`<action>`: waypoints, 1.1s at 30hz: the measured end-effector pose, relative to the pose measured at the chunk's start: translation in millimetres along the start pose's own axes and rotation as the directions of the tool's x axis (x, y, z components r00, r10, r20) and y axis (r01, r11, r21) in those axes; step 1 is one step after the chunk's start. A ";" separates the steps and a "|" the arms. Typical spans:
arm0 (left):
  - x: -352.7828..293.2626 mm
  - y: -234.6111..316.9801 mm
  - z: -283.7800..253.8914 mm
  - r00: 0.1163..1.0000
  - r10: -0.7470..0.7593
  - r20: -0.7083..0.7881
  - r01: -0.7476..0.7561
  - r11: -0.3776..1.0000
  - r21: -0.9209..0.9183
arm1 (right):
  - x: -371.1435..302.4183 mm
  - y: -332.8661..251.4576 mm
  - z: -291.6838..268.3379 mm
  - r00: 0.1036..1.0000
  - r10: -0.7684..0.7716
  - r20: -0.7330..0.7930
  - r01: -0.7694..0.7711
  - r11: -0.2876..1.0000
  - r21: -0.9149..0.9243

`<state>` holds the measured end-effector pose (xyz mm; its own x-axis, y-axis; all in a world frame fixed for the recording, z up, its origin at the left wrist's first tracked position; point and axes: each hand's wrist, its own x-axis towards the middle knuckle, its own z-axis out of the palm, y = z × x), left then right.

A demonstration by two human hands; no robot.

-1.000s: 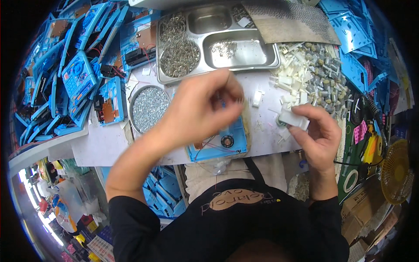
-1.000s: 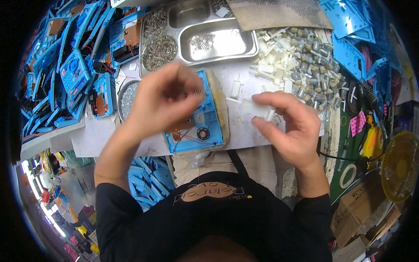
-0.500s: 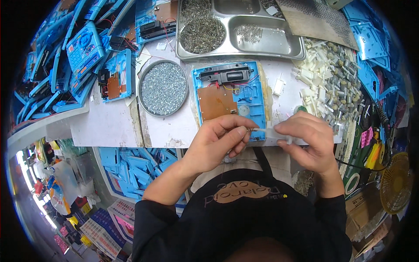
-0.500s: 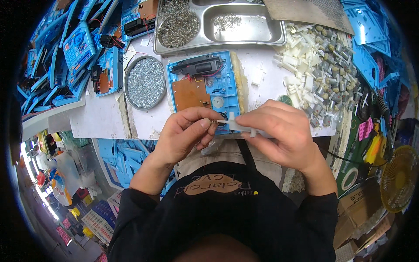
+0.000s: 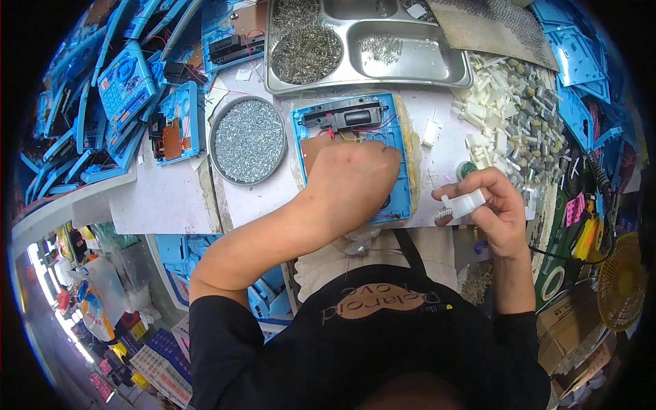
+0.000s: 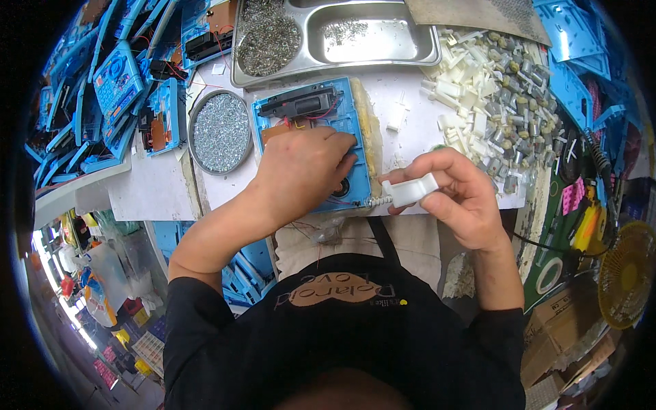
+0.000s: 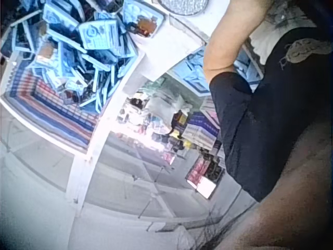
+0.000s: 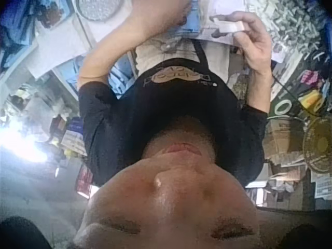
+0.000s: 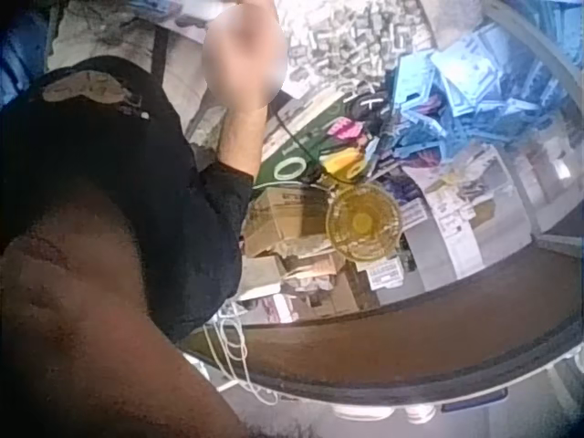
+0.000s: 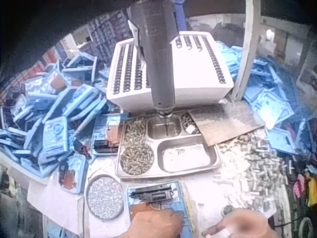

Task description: Assemble internal components into a blue plastic casing, including soldering and screw fastening.

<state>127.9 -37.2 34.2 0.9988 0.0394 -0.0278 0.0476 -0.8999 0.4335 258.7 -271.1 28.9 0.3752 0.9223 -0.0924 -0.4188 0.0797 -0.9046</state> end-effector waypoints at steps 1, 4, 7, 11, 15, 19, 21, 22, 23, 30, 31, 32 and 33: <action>1.9 -2.0 5.3 1.000 0.009 0.006 -0.009 1.000 0.018 | -1.4 -0.9 -0.3 1.000 -0.005 -0.010 0.005 1.000 0.000; 8.9 -7.6 11.3 1.000 -0.014 -0.026 0.014 1.000 -0.007 | -0.5 -2.4 -3.1 0.999 0.009 -0.039 -0.011 0.999 -0.047; -0.3 -7.7 -0.5 0.982 -0.040 -0.185 -0.009 0.966 -0.258 | 9.2 -1.2 -1.5 0.986 -0.084 -0.141 0.018 0.909 -0.416; -25.4 -23.5 -7.9 0.919 -0.181 -0.351 0.013 0.902 -0.431 | 40.2 -9.6 7.9 0.931 -0.318 0.178 0.284 0.324 -0.902; -39.7 -28.7 8.3 0.858 -0.270 -0.437 0.021 0.869 -0.495 | 57.2 -7.9 20.2 0.910 -0.293 0.294 0.363 0.219 -0.906; -38.5 -26.8 16.2 0.817 -0.226 -0.531 -0.057 0.883 -0.465 | 71.9 -13.3 30.0 0.892 -0.217 0.396 0.429 0.135 -0.893; -37.9 -25.3 18.0 0.806 -0.237 -0.543 -0.060 0.879 -0.473 | 77.5 -12.7 30.3 0.883 -0.206 0.422 0.454 0.146 -0.879; -36.9 -23.8 18.1 0.804 -0.249 -0.541 -0.058 0.872 -0.487 | 80.8 -8.6 26.2 0.875 -0.224 0.429 0.468 0.170 -0.867; -36.8 -23.1 18.4 0.801 -0.261 -0.539 -0.055 0.864 -0.501 | 82.9 -3.8 22.0 0.867 -0.242 0.436 0.483 0.194 -0.854; -37.8 -23.8 18.6 0.809 -0.266 -0.524 -0.048 0.859 -0.509 | 79.3 33.9 2.5 0.876 -0.343 0.338 0.462 0.402 -0.790; -37.5 -23.4 18.9 0.816 -0.269 -0.512 -0.043 0.854 -0.518 | 81.4 32.6 4.4 0.869 -0.335 0.365 0.476 0.364 -0.800; -37.2 -22.9 19.0 0.823 -0.271 -0.499 -0.040 0.849 -0.526 | 83.2 31.2 7.4 0.861 -0.327 0.389 0.489 0.325 -0.810; -38.9 -23.6 18.4 0.822 -0.272 -0.500 -0.021 0.863 -0.505 | 85.3 29.9 12.5 0.857 -0.308 0.413 0.498 0.283 -0.820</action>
<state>87.8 -25.5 8.5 0.8126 0.4941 0.3093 0.0237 -0.5581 0.8294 268.0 -185.3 -0.8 0.1087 0.9220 0.3717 0.7459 0.1715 -0.6436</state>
